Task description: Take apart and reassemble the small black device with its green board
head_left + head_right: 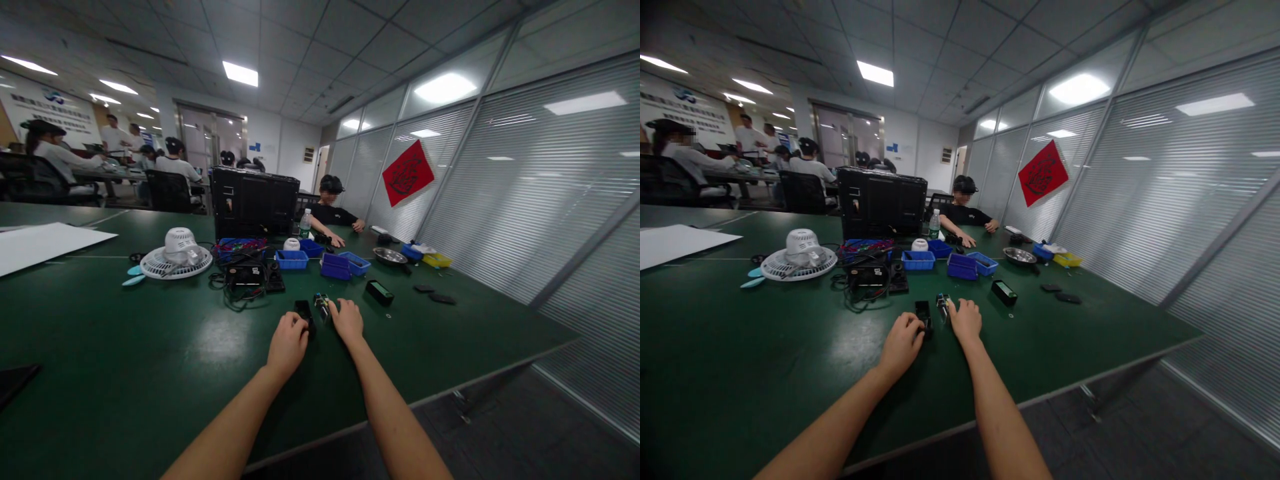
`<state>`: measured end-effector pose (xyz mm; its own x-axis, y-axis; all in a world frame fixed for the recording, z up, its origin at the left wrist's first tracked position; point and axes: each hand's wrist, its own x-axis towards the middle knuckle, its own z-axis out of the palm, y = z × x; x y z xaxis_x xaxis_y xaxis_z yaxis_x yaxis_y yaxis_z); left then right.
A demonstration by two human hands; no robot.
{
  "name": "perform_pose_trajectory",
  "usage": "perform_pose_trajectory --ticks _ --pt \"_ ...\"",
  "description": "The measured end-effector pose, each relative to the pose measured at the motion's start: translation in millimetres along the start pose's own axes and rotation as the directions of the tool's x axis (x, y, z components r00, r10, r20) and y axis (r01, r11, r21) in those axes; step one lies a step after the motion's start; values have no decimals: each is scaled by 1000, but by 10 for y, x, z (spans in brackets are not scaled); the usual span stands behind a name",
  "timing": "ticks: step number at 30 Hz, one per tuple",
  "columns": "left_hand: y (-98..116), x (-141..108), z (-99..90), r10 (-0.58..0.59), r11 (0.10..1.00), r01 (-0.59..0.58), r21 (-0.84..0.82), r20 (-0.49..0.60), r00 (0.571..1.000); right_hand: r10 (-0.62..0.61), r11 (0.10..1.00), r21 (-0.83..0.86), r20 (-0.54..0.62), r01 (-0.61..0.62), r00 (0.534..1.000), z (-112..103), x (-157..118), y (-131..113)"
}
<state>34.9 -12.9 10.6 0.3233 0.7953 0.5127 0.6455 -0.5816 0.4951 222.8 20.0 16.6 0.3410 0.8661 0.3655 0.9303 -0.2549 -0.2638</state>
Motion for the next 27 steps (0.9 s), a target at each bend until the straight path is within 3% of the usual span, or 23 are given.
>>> perform_pose_trajectory --ticks 5,9,13,20,27 --pt "-31 -9 20 -140 990 140 0 50 989 131 982 111 180 -153 975 -50 80 75" --pt "-43 -5 23 -144 989 147 -19 118 982 109 983 114 261 -143 959 -57 48 27" --pt "-45 7 32 -140 989 145 -24 134 981 31 999 12 202 -34 979 12 -17 -78" --pt "-62 11 58 -148 988 152 -19 144 978 41 996 67 207 -56 978 30 -47 -153" --pt "-99 -6 112 -144 986 153 -67 116 983 -20 1000 17 117 18 993 18 -73 -100"
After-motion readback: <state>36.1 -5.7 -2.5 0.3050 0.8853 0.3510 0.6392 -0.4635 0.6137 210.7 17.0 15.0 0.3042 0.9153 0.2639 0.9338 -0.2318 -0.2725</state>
